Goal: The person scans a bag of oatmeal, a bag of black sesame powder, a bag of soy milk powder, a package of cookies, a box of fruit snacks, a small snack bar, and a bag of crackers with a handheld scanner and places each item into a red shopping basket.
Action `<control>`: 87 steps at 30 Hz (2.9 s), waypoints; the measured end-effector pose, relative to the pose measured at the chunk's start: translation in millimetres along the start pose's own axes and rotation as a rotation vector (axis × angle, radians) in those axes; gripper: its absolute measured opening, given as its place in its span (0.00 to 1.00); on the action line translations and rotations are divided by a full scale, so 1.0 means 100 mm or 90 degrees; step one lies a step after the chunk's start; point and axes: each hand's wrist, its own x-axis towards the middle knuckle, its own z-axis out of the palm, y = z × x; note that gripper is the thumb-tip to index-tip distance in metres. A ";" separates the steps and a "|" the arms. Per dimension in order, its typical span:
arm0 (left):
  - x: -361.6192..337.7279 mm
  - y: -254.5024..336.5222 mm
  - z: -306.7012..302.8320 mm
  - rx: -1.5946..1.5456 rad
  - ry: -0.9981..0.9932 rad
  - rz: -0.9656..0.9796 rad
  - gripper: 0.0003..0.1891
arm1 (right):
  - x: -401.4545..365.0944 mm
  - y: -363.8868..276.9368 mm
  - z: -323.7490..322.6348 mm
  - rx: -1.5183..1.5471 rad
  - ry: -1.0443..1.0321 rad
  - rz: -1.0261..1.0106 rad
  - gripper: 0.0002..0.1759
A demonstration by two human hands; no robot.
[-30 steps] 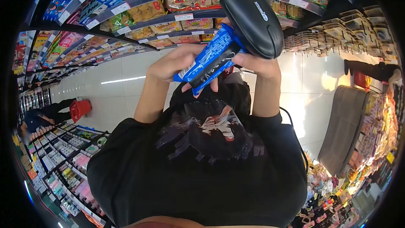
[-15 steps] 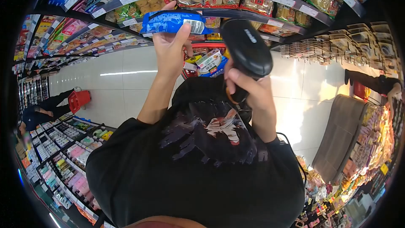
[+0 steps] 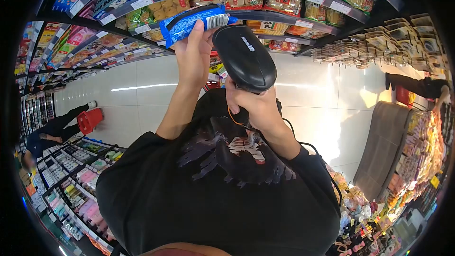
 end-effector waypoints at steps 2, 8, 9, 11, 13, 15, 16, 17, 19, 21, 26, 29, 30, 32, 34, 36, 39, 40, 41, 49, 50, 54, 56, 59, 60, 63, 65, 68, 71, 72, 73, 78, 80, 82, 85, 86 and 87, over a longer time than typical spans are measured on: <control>-0.01 0.00 0.00 0.007 0.010 0.005 0.13 | -0.02 0.01 0.02 -0.028 0.015 0.005 0.17; -0.01 -0.02 0.00 -0.006 0.030 0.015 0.13 | -0.01 -0.04 0.10 -0.047 0.034 0.018 0.18; -0.01 -0.02 0.00 -0.018 0.028 0.014 0.12 | 0.00 -0.04 0.11 -0.048 0.034 0.018 0.18; 0.00 -0.02 -0.01 -0.019 0.029 0.012 0.12 | -0.01 -0.05 0.11 -0.053 0.033 0.018 0.18; 0.01 -0.02 -0.01 -0.020 0.029 0.009 0.12 | -0.01 -0.04 0.07 -0.066 0.026 0.024 0.17; 0.01 -0.03 -0.01 -0.023 0.036 0.008 0.12 | -0.02 -0.02 0.05 -0.079 0.020 0.029 0.17; 0.02 -0.04 -0.02 -0.023 0.035 0.006 0.12 | -0.02 -0.01 0.04 -0.086 0.026 0.035 0.16; 0.02 -0.04 -0.03 -0.026 0.033 0.002 0.12 | -0.02 -0.01 0.03 -0.093 0.032 0.040 0.15; 0.04 -0.05 -0.04 -0.029 0.030 -0.004 0.12 | -0.01 -0.01 0.05 -0.092 0.037 0.036 0.15; 0.06 -0.06 -0.04 -0.038 0.041 0.001 0.12 | 0.00 -0.01 0.06 -0.091 0.041 0.032 0.14; 0.09 -0.05 -0.06 -0.034 0.037 -0.002 0.12 | 0.02 -0.01 0.09 -0.105 0.028 0.021 0.14; 0.14 -0.07 -0.11 -0.030 0.055 -0.005 0.12 | 0.02 0.01 0.09 -0.114 0.031 0.023 0.14; 0.17 -0.08 -0.15 -0.025 0.056 -0.011 0.13 | 0.03 0.02 0.10 -0.113 0.031 0.024 0.14; 0.21 -0.10 -0.20 -0.028 0.056 -0.013 0.12 | 0.05 0.02 0.11 -0.141 0.044 0.034 0.14; 0.24 -0.12 -0.28 -0.033 0.053 -0.016 0.12 | 0.10 0.03 0.11 -0.151 0.068 0.016 0.13; 0.25 -0.17 -0.42 0.015 0.049 -0.070 0.15 | 0.24 0.07 -0.02 -0.191 0.082 -0.051 0.10; 0.24 -0.21 -0.55 0.014 -0.009 -0.116 0.15 | 0.54 0.06 -0.20 -0.211 0.188 -0.104 0.11; 0.22 -0.19 -0.54 0.007 -0.038 -0.139 0.15 | 0.63 0.06 -0.26 -0.227 0.231 -0.139 0.12; 0.16 -0.19 -0.49 0.028 -0.004 -0.153 0.16 | 0.71 0.08 -0.35 -0.246 0.232 -0.139 0.15; -0.05 -1.10 -0.92 0.267 -0.041 -0.376 0.22 | 1.06 0.76 -1.05 -0.273 0.212 0.097 0.18; -0.14 -1.32 -1.06 0.262 -0.041 -0.383 0.22 | 1.06 0.95 -1.22 -0.303 0.205 0.144 0.18; -0.36 -2.08 -1.49 0.216 0.021 -0.621 0.19 | 0.94 1.65 -1.84 -0.195 0.330 0.361 0.16; -0.60 -2.38 -1.71 0.146 0.046 -0.722 0.17 | 0.75 2.09 -2.26 -0.126 0.364 0.412 0.13; -1.00 -2.97 -2.05 0.062 0.081 -0.855 0.14 | 0.41 2.54 -2.57 -0.112 0.437 0.430 0.10; -1.10 -3.08 -2.08 0.095 0.107 -0.868 0.12 | 0.34 2.56 -2.57 -0.083 0.444 0.416 0.09; -1.33 -3.41 -2.23 0.265 0.096 -0.864 0.10 | 0.07 2.99 -2.98 -0.133 0.526 0.501 0.14; -1.52 -3.84 -2.52 0.353 0.058 -0.861 0.10 | 0.06 3.08 -3.05 -0.112 0.566 0.522 0.16; -1.51 -3.99 -2.55 0.462 0.028 -0.900 0.11 | 0.06 3.38 -3.33 -0.092 0.670 0.572 0.17; -1.31 -4.00 -2.49 0.550 0.057 -0.798 0.14 | 0.17 3.67 -3.61 -0.150 0.681 0.538 0.17; -1.26 -4.08 -2.57 0.547 0.033 -0.762 0.15 | 0.28 3.68 -3.64 -0.210 0.663 0.516 0.18; -1.22 -4.15 -2.64 0.542 0.007 -0.728 0.17 | 0.36 3.70 -3.69 -0.270 0.647 0.493 0.20; -1.03 -4.35 -2.72 0.366 0.051 -0.781 0.19 | 0.79 3.69 -3.75 -0.493 0.680 0.472 0.24; -1.00 -4.43 -2.67 0.252 0.095 -0.783 0.20 | 0.85 3.70 -3.81 -0.559 0.688 0.455 0.25; -1.09 -4.61 -2.68 0.276 0.088 -0.828 0.21 | 0.80 3.70 -3.88 -0.605 0.692 0.429 0.24; -1.27 -4.90 -2.61 0.344 -0.003 -0.682 0.21 | 0.63 3.68 -4.05 -0.615 0.737 0.453 0.25; -1.34 -4.98 -2.60 0.340 -0.002 -0.685 0.21 | 0.58 3.69 -4.13 -0.612 0.748 0.462 0.26; -1.40 -5.04 -2.57 0.371 0.015 -0.700 0.22 | 0.54 3.67 -4.19 -0.600 0.757 0.497 0.24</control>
